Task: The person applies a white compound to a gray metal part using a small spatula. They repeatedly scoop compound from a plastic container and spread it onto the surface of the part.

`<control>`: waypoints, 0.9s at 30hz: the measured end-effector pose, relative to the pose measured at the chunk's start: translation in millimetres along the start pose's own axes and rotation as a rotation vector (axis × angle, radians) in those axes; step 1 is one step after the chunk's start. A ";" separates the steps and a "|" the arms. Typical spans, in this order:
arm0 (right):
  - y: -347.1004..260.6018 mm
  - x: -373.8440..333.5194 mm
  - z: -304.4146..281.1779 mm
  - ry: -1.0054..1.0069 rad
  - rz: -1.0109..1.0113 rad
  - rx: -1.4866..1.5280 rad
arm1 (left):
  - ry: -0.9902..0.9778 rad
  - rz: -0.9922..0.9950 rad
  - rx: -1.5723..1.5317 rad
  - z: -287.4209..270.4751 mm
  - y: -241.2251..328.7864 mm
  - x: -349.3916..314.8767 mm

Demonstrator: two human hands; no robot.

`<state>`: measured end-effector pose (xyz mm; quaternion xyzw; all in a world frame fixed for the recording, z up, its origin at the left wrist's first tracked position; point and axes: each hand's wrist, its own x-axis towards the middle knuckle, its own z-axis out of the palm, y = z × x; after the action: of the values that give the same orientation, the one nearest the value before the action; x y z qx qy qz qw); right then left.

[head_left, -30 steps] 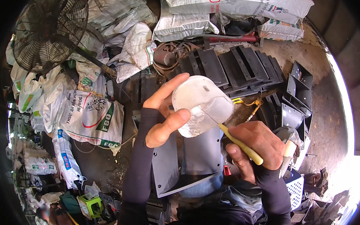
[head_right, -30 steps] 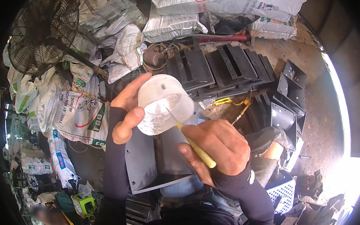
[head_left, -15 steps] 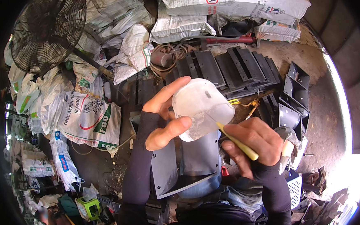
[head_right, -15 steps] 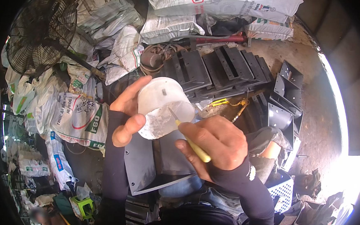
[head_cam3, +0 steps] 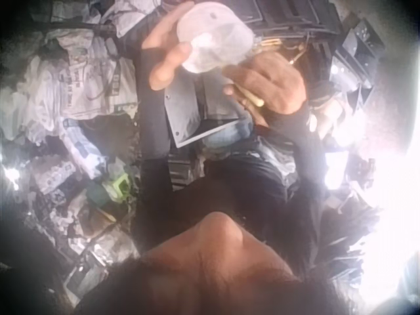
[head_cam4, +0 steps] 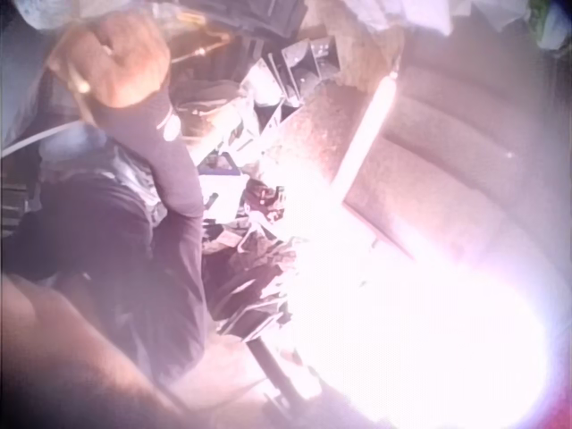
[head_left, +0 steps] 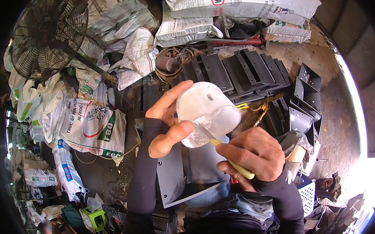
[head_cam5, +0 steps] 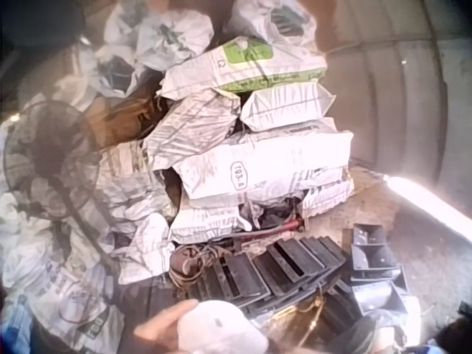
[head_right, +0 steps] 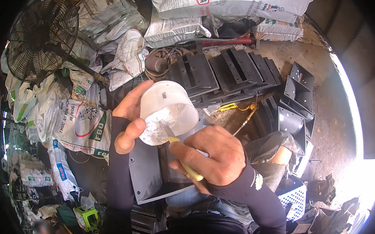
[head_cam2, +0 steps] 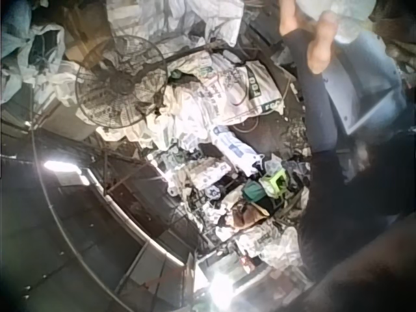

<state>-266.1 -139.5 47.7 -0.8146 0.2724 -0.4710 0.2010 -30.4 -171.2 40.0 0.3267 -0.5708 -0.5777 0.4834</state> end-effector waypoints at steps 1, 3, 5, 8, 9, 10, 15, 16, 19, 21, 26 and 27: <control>-0.6 -0.3 -0.4 0.021 -0.004 0.012 | 0.004 0.010 -0.015 0.2 -0.2 0.1; -1.0 -0.5 -0.3 0.031 -0.006 -0.038 | -0.014 0.026 -0.013 0.6 -0.2 0.4; -0.8 -0.2 1.3 -0.007 0.017 -0.070 | -0.017 0.019 -0.006 1.5 0.5 0.1; -1.9 -0.8 0.5 0.032 0.004 -0.022 | 0.001 -0.024 0.012 3.0 2.9 -1.6; -2.2 -0.9 0.3 0.071 0.000 0.001 | 0.005 -0.031 0.007 3.2 3.6 -2.0; -2.3 -0.9 -0.6 0.083 0.008 -0.061 | 0.014 -0.040 -0.014 3.4 4.0 -2.1; -5.5 0.2 -0.1 0.000 -0.024 -0.032 | 0.013 0.008 0.021 3.6 2.8 -0.6; -6.5 0.0 -1.6 0.023 -0.011 -0.034 | 0.018 0.021 0.031 3.7 2.4 -0.4; -7.7 1.1 0.8 0.040 0.011 -0.058 | 0.020 -0.013 -0.010 4.0 2.5 -1.0; -7.8 1.5 3.1 -0.035 0.008 -0.044 | 0.019 -0.026 0.013 5.1 2.8 -1.8; -12.5 -5.1 -2.2 0.060 -0.002 -0.073 | 0.042 -0.043 0.006 10.1 4.7 -9.0; -12.9 -5.2 -0.6 0.017 -0.022 -0.061 | 0.035 -0.043 0.002 10.5 4.8 -9.2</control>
<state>-265.4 -126.4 52.1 -0.8194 0.2794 -0.4713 0.1686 -36.4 -158.5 44.5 0.3494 -0.5557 -0.5815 0.4806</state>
